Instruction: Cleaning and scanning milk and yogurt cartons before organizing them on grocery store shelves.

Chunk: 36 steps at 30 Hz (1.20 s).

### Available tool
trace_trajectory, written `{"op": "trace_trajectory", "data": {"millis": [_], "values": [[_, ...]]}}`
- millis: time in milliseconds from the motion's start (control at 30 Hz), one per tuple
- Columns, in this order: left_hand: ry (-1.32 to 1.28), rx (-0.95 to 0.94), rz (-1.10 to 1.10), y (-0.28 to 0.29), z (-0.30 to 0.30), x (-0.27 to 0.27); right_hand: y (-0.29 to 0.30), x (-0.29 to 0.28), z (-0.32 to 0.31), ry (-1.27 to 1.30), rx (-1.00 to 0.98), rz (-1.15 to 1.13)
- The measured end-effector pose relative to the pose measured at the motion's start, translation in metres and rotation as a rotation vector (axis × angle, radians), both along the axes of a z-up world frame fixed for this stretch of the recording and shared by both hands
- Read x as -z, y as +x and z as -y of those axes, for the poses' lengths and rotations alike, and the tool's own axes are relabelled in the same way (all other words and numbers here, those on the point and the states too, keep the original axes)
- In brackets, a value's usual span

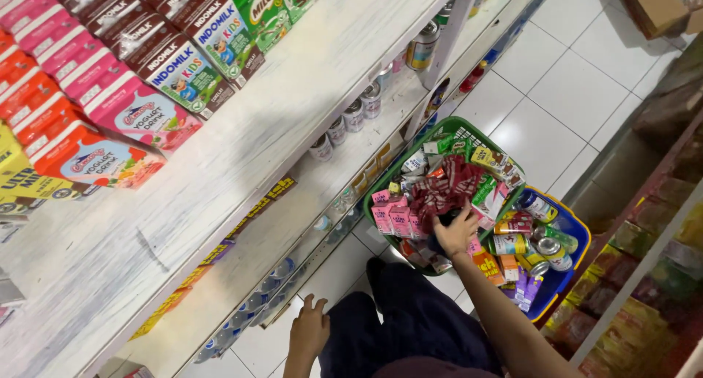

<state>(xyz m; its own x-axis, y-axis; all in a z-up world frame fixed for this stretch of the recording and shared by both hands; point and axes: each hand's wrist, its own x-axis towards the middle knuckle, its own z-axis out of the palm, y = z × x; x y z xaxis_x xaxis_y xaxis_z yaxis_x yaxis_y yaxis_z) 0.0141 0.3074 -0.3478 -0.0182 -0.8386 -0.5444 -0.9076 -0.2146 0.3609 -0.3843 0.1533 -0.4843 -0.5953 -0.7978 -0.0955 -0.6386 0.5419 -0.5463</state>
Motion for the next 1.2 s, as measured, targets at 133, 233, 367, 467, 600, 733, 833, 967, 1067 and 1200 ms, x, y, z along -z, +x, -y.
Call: {"op": "trace_trajectory", "data": {"millis": [133,233,367,467,600,733,833,967,1067,1200], "values": [[-0.002,-0.029,0.024,0.000,0.003,-0.007,-0.002,-0.006,0.046,0.116,0.099,-0.021],[0.041,-0.051,0.017,-0.006,0.007,-0.012,-0.014,0.016,0.071,0.284,0.163,-0.102],[0.025,-0.056,0.004,-0.016,0.013,-0.019,-0.023,0.018,0.093,0.445,0.225,-0.090],[0.035,-0.069,-0.021,-0.023,0.014,-0.021,-0.036,0.025,0.102,0.444,0.156,-0.070],[-0.008,-0.048,-0.059,-0.029,0.013,-0.014,-0.048,0.043,0.108,0.343,0.110,-0.106],[-0.073,-0.028,-0.069,-0.039,0.029,-0.033,-0.083,0.091,0.122,-0.074,-0.009,0.178],[-0.074,-0.049,-0.111,-0.046,0.047,-0.059,-0.080,0.038,0.123,-0.544,-0.027,0.471],[-0.203,-0.037,-0.350,-0.061,0.074,-0.082,-0.067,-0.111,0.094,-0.624,-0.054,0.995],[-0.265,-0.040,-0.636,-0.081,0.106,-0.121,-0.046,-0.223,0.072,-0.530,-0.100,1.332],[-0.006,-0.191,-0.962,-0.107,0.143,-0.190,0.004,-0.338,0.048,-0.475,-0.177,1.612]]}}
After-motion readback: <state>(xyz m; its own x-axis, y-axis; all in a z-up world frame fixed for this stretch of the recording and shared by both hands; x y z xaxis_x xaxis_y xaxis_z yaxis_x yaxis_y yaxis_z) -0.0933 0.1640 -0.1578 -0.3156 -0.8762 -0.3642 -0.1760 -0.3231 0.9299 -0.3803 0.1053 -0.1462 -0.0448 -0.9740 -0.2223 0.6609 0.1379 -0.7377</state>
